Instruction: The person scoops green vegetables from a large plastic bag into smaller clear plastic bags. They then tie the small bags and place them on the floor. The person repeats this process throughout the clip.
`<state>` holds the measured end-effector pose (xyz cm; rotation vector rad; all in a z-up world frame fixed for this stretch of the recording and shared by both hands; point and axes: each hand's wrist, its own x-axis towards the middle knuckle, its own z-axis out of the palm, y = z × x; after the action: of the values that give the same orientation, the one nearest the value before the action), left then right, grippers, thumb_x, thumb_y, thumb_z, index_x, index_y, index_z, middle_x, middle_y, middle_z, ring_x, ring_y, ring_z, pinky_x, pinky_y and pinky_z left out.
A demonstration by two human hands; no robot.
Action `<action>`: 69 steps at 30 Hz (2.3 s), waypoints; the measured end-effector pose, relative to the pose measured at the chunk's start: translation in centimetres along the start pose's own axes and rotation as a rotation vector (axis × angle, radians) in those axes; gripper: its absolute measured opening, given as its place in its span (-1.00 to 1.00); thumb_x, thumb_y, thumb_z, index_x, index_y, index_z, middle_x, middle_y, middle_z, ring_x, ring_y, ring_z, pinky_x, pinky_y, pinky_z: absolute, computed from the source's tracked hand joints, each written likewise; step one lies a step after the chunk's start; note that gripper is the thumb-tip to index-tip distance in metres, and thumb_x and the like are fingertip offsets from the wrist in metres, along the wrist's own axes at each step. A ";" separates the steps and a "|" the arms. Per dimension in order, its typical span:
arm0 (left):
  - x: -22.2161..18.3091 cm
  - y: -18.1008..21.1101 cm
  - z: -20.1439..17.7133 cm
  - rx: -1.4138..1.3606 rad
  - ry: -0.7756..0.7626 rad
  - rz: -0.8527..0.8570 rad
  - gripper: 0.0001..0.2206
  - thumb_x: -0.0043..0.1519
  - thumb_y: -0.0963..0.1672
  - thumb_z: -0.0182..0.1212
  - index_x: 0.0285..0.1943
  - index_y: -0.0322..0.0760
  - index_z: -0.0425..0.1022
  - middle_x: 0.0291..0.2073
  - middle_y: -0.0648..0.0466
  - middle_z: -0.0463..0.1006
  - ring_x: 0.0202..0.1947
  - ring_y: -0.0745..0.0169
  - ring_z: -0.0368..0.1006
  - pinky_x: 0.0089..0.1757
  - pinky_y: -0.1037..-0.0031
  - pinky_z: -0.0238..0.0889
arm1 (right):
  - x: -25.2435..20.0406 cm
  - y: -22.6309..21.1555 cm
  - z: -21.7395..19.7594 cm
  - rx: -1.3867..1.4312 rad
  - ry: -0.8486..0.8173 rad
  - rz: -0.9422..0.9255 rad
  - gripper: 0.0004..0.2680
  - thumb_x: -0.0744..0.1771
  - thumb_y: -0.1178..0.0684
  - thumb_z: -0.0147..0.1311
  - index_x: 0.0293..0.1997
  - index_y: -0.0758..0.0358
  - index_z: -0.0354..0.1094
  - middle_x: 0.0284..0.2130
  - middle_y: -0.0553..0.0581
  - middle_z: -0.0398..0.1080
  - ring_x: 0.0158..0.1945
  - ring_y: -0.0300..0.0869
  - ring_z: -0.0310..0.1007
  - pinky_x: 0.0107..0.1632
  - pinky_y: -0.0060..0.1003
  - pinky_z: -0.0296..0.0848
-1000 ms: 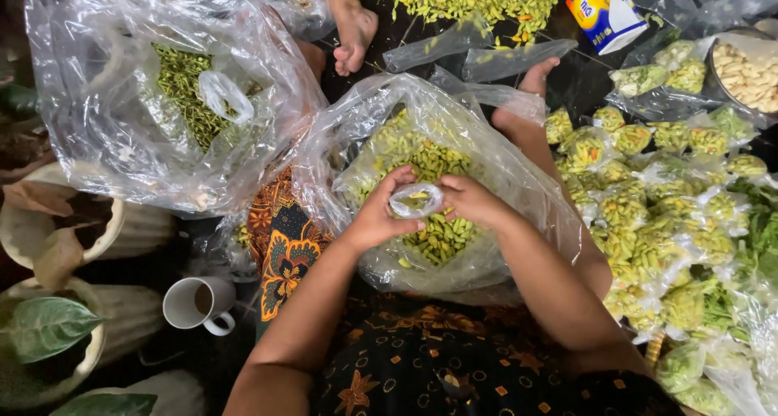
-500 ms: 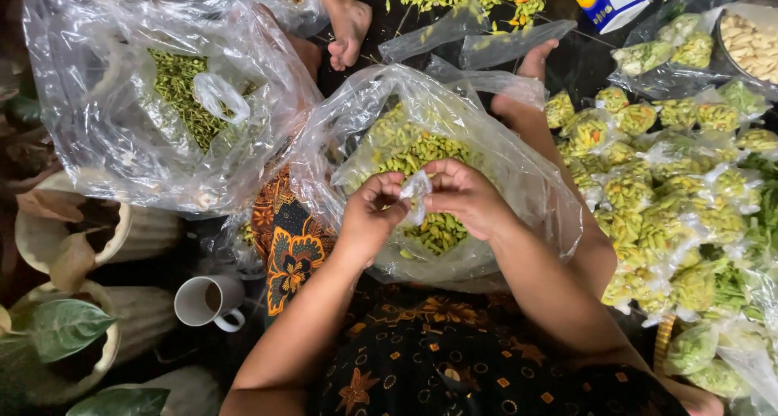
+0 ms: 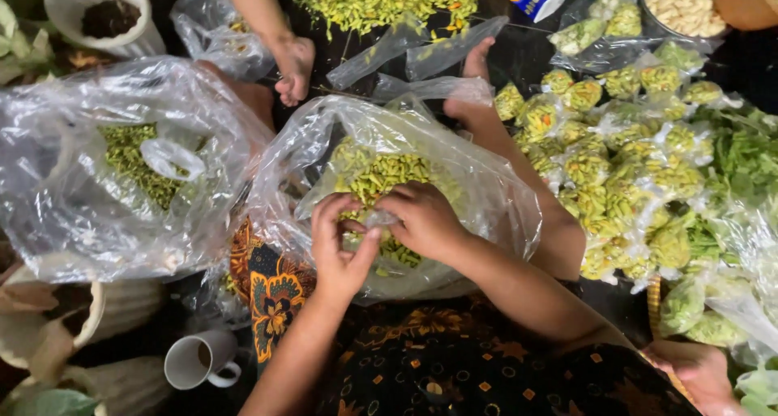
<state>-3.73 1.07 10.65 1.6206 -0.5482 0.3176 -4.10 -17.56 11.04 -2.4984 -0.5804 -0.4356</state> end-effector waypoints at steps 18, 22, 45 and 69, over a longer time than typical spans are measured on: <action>-1.5 -8.1 2.6 -0.299 -0.393 -0.366 -0.81 0.21 -0.28 0.20 -0.49 -0.28 0.50 -0.65 0.17 0.43 -0.55 0.43 0.23 -0.43 0.51 0.22 | 0.9 -4.3 -11.7 0.642 0.434 0.156 -0.91 0.27 0.28 0.26 -0.19 0.36 0.54 -0.38 0.15 0.53 -0.36 -0.17 0.53 -0.24 -0.31 0.54; -0.4 -7.3 3.4 -0.295 -0.380 -0.329 -0.88 0.23 -0.27 0.21 -0.35 -0.30 0.62 -0.56 0.12 0.59 -0.50 0.44 0.38 -0.34 0.52 0.35 | 0.4 -7.4 -9.2 0.411 0.470 -0.153 -0.82 0.22 0.35 0.22 -0.18 0.26 0.56 -0.22 0.18 0.52 -0.23 -0.04 0.55 -0.14 -0.21 0.58; 2.0 -3.2 0.0 0.480 -0.592 0.002 -0.83 0.32 -0.06 0.16 -0.18 -0.11 0.66 -0.48 0.03 0.66 -0.30 -0.09 0.62 -0.17 0.19 0.48 | -3.9 -1.1 -16.6 -0.249 0.382 0.140 -0.83 0.39 0.10 0.00 0.06 0.11 0.47 -0.11 0.03 0.45 0.04 -0.07 0.41 0.39 0.19 0.16; 3.7 0.2 0.1 -0.334 -0.354 -0.044 -0.88 0.36 -0.08 0.11 -0.13 -0.11 0.54 -0.29 0.16 0.59 -0.23 0.26 0.50 -0.18 0.39 0.42 | -3.6 2.9 -1.1 1.064 -0.197 -0.070 -0.79 0.44 -0.04 -0.07 0.04 0.26 0.40 -0.08 0.23 0.53 0.00 0.02 0.60 0.06 -0.13 0.70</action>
<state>-0.70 0.31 12.73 1.3655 -0.7879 -0.0965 -5.94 -21.54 9.24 -1.4994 -0.7250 0.1092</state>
